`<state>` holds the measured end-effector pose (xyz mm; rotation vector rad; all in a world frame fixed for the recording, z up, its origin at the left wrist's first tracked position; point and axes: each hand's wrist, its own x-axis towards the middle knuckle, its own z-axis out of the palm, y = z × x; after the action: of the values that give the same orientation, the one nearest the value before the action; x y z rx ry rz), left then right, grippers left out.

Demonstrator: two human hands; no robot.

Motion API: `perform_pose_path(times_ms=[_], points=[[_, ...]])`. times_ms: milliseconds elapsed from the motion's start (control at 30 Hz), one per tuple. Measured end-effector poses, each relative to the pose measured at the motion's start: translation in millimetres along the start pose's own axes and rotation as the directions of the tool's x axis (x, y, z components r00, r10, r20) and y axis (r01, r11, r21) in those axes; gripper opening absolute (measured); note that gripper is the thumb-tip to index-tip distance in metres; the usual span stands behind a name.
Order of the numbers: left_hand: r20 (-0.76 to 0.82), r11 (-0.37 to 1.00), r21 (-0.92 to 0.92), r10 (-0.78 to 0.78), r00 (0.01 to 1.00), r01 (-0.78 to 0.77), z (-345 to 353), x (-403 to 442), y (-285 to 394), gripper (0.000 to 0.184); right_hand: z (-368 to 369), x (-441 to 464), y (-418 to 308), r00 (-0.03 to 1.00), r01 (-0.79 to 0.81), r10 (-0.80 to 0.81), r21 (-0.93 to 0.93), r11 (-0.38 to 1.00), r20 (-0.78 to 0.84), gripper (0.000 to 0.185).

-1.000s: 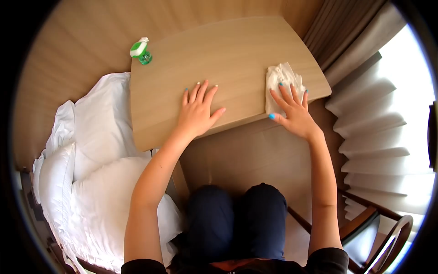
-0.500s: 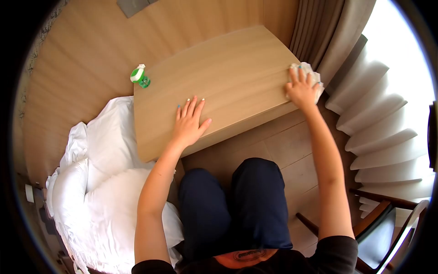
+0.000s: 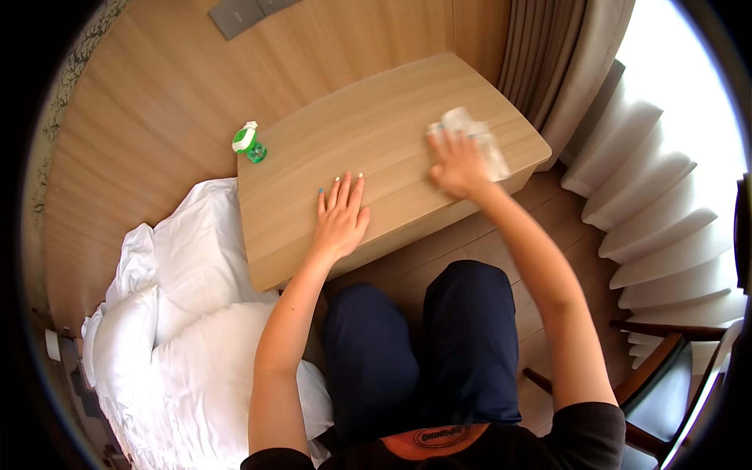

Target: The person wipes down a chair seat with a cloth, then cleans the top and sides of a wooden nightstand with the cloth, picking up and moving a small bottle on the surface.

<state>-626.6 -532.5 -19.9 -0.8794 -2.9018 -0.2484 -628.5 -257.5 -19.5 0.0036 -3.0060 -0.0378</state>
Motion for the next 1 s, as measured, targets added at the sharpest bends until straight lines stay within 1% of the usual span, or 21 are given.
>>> perform_pose_path(times_ms=[33,67,100,167,267,300,367,400,467,533,600,667,733,800,833,900,933,967,1000], points=[[-0.046,0.999,-0.052,-0.007,0.999,0.005,1,0,-1,0.063,-4,-1,-29,0.997,0.075,-0.075,0.033,0.997,0.001,0.067],[-0.089,0.995,-0.104,-0.014,0.996,0.004,2,1,-1,0.064,-1,-2,-56,0.988,0.146,-0.142,0.078,0.986,-0.054,0.067],[-0.112,0.99,-0.138,-0.018,0.994,0.003,4,2,-4,0.065,-9,-2,-82,0.98,0.199,-0.199,0.126,0.972,-0.007,0.065],[-0.153,0.978,-0.208,-0.037,0.988,0.004,7,3,-7,0.067,-5,-2,-119,0.941,0.333,-0.338,0.18,0.925,-0.007,0.063],[-0.115,0.98,-0.201,-0.027,0.993,0.003,3,2,-9,0.067,-11,-4,-115,0.935,0.348,-0.354,0.238,0.907,-0.021,0.062],[-0.118,0.981,-0.194,-0.029,0.993,0.006,4,3,-10,0.066,-15,-5,-109,0.935,0.34,-0.354,0.233,0.911,0.021,0.061],[-0.111,0.984,-0.179,-0.034,0.993,0.014,9,2,-13,0.066,-18,-6,-89,0.959,0.267,-0.279,0.183,0.946,0.043,0.06],[-0.078,0.989,-0.143,-0.041,0.996,0.029,10,2,-13,0.065,-17,-5,-75,0.968,0.233,-0.244,0.158,0.96,0.055,0.06],[-0.012,0.995,-0.075,-0.067,0.998,0.066,6,1,-9,0.062,-11,-4,-34,0.994,0.104,-0.105,0.038,0.994,0.023,0.06],[-0.016,0.998,-0.052,-0.047,0.999,0.046,4,-1,-9,0.06,-14,-2,16,0.999,-0.034,0.035,-0.036,0.999,0.04,0.06],[-0.01,0.999,-0.04,-0.036,0.999,0.035,3,0,-8,0.058,-13,2,65,0.978,-0.193,0.193,-0.012,0.981,0.082,0.059],[0.004,0.998,-0.036,-0.043,0.999,0.043,2,1,-9,0.057,-8,8,106,0.943,-0.325,0.325,-0.015,0.946,0.076,0.059],[-0.001,0.998,-0.038,-0.041,0.999,0.041,3,1,-10,0.057,0,16,134,0.899,-0.438,0.438,-0.014,0.899,-0.008,0.061],[-0.006,0.998,-0.039,-0.04,0.999,0.04,5,0,-9,0.057,2,25,150,0.798,-0.59,0.603,0.204,0.781,-0.001,0.064],[-0.01,0.999,-0.035,-0.039,0.999,0.039,5,0,-8,0.057,4,29,153,0.773,-0.621,0.634,0.188,0.761,-0.013,0.066],[-0.018,0.999,-0.011,-0.04,0.999,0.04,3,3,-8,0.057,11,32,157,0.777,-0.618,0.63,0.177,0.766,-0.013,0.067],[-0.019,0.999,0.002,-0.048,0.999,0.048,3,4,-6,0.057,11,33,156,0.782,-0.613,0.624,0.166,0.772,-0.012,0.068],[-0.019,0.998,0.011,-0.056,0.998,0.056,4,3,-5,0.057,12,32,156,0.81,-0.576,0.586,0.168,0.8,-0.013,0.068],[-0.02,0.998,0.01,-0.061,0.998,0.061,5,2,-4,0.058,16,32,151,0.828,-0.554,0.559,0.097,0.827,-0.047,0.067]])
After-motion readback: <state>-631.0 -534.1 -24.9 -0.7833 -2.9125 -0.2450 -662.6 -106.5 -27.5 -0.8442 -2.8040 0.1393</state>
